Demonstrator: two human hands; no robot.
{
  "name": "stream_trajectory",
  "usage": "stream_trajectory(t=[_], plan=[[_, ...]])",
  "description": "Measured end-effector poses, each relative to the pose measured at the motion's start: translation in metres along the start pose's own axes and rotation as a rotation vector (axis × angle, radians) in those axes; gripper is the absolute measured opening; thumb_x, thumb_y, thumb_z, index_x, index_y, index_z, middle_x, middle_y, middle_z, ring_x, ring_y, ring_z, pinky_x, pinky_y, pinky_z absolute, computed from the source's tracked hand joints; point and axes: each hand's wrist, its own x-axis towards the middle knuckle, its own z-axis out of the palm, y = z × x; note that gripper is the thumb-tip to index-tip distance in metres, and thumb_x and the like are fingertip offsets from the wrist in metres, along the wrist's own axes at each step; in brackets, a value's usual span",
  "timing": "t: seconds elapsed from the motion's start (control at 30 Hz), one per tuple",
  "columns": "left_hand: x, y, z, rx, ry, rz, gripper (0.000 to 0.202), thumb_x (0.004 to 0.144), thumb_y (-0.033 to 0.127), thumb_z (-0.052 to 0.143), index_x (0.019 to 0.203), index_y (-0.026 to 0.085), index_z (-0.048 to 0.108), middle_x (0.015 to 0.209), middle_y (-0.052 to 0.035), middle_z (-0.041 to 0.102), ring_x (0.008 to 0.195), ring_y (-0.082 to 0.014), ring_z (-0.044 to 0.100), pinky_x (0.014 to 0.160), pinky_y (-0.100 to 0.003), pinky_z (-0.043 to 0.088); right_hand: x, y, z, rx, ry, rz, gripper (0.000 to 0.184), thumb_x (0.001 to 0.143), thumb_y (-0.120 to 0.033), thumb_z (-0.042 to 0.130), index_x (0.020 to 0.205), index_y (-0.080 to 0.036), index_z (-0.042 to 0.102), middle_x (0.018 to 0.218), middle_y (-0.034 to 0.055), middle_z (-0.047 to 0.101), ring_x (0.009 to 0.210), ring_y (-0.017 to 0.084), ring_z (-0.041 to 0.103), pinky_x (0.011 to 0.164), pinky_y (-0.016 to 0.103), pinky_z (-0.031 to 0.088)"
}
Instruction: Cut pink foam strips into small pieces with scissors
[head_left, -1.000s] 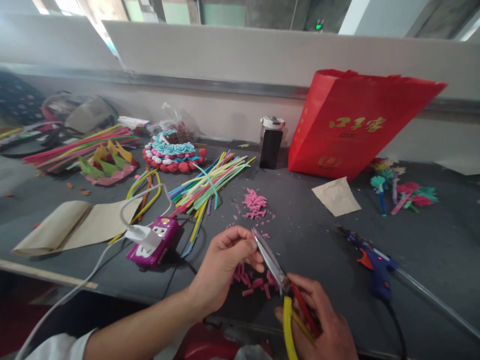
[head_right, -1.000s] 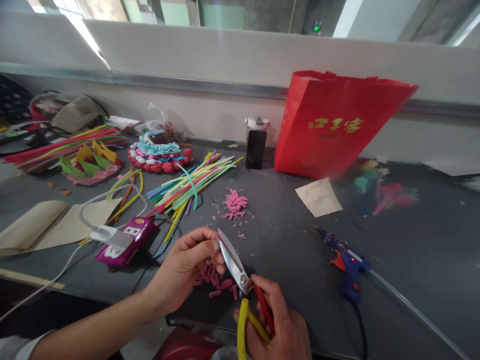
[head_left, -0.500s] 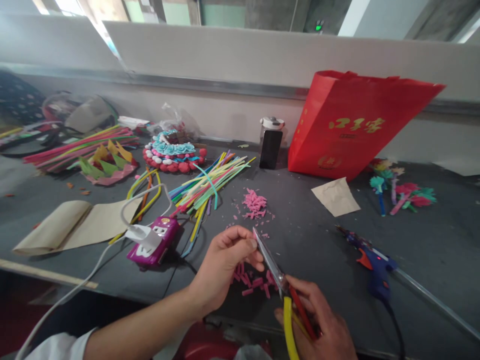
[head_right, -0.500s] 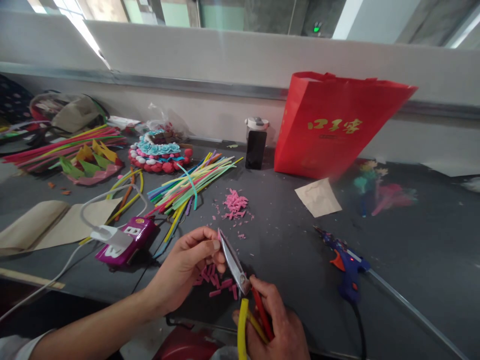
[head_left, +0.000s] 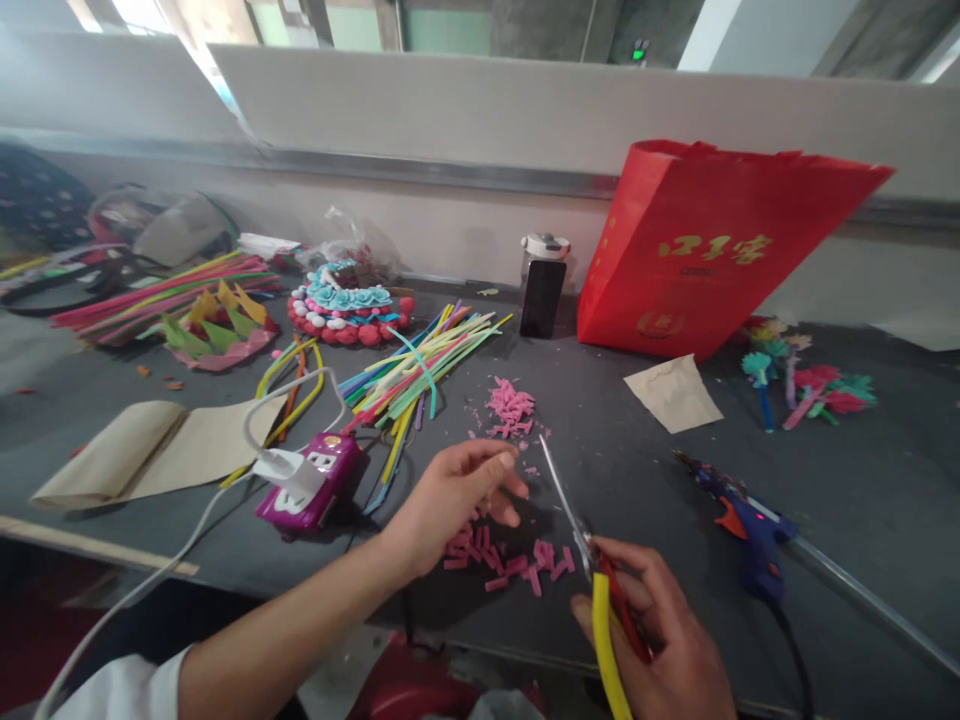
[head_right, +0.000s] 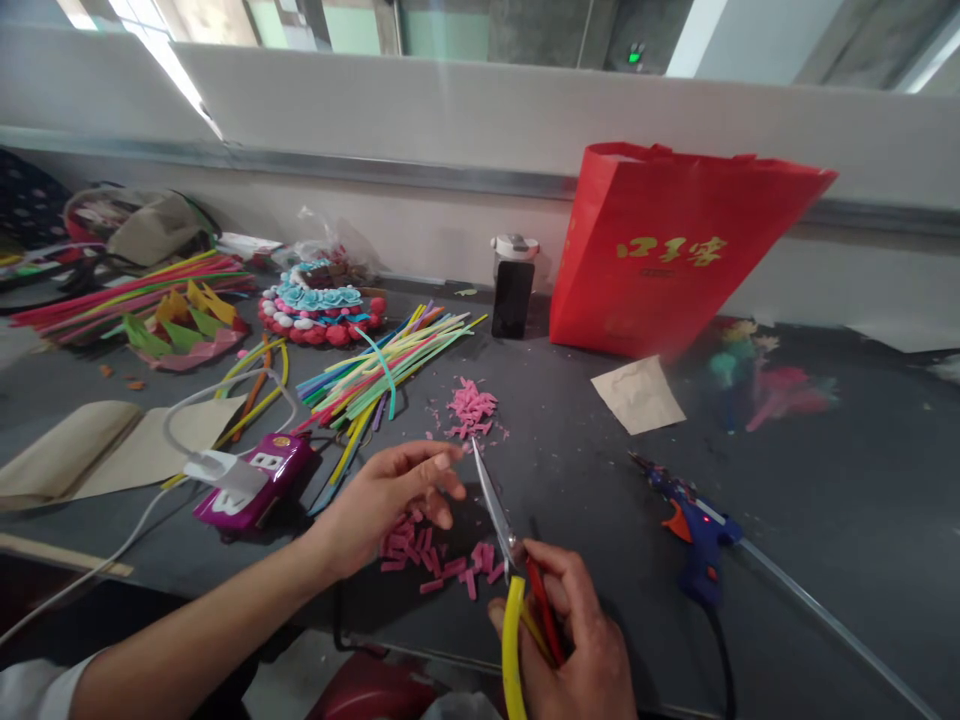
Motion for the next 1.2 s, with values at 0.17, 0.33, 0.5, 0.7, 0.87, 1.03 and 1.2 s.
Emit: stream_trajectory(t=[0.17,0.33,0.5,0.7,0.87,1.03,1.2], plan=[[0.016,0.003,-0.022,0.273,0.058,0.176,0.047,0.079,0.031,0.066,0.121,0.014,0.056,0.089,-0.0059,0.068,0.061,-0.0136,0.062,0.060,-0.026,0.048,0.000,-0.001,0.000,0.043,-0.007,0.037,0.044,0.073,-0.051,0.070,0.105,-0.024,0.060,0.079,-0.0003,0.076,0.066,0.013,0.071,0.061,0.013,0.052],[0.011,0.014,-0.030,0.738,0.062,0.344,0.012,0.080,0.025,0.063,0.088,0.019,0.071,0.074,-0.0022,0.067,0.063,-0.0152,0.058,0.061,-0.025,0.044,0.005,0.005,-0.004,0.077,0.050,0.060,0.048,0.071,-0.050,0.074,0.108,-0.023,0.060,0.081,0.0015,0.077,0.063,0.014,0.070,0.058,0.014,0.052],[0.000,0.013,-0.024,1.298,-0.224,0.447,0.013,0.081,0.019,0.059,0.085,0.020,0.070,0.081,-0.0052,0.066,0.081,-0.0217,0.061,0.072,-0.030,0.045,0.018,0.012,-0.016,0.132,0.038,0.066,0.052,0.065,-0.047,0.080,0.105,-0.021,0.060,0.073,0.0017,0.075,0.065,0.016,0.070,0.059,0.016,0.053],[-0.001,0.001,-0.021,1.636,-0.308,0.374,0.022,0.080,0.010,0.049,0.090,0.018,0.066,0.092,-0.0077,0.064,0.081,-0.0212,0.062,0.071,-0.030,0.048,0.020,0.007,-0.014,0.169,0.046,0.153,0.059,0.060,-0.049,0.083,0.105,-0.021,0.059,0.069,0.0002,0.073,0.063,0.015,0.066,0.057,0.017,0.051],[-0.001,0.004,-0.019,1.657,-0.319,0.331,0.018,0.079,0.010,0.049,0.081,0.017,0.065,0.085,-0.0084,0.065,0.076,-0.0216,0.063,0.066,-0.030,0.048,0.015,-0.002,-0.005,0.247,0.033,0.190,0.058,0.061,-0.053,0.081,0.104,-0.023,0.058,0.068,-0.0022,0.070,0.062,0.014,0.063,0.056,0.017,0.049],[0.000,0.013,-0.021,1.417,-0.273,0.330,0.019,0.077,0.007,0.051,0.078,0.017,0.067,0.079,-0.0047,0.066,0.073,-0.0181,0.062,0.065,-0.026,0.045,0.015,-0.008,-0.001,0.291,0.018,0.191,0.057,0.061,-0.052,0.081,0.104,-0.023,0.057,0.069,-0.0031,0.071,0.062,0.012,0.062,0.058,0.015,0.047],[0.002,0.017,-0.026,0.725,-0.155,0.225,0.003,0.079,0.020,0.062,0.079,0.017,0.063,0.068,0.0003,0.065,0.060,-0.0127,0.059,0.058,-0.023,0.045,0.013,-0.012,0.005,0.277,0.000,0.175,0.052,0.064,-0.050,0.079,0.103,-0.023,0.058,0.065,-0.0037,0.068,0.060,0.012,0.061,0.055,0.016,0.045]])
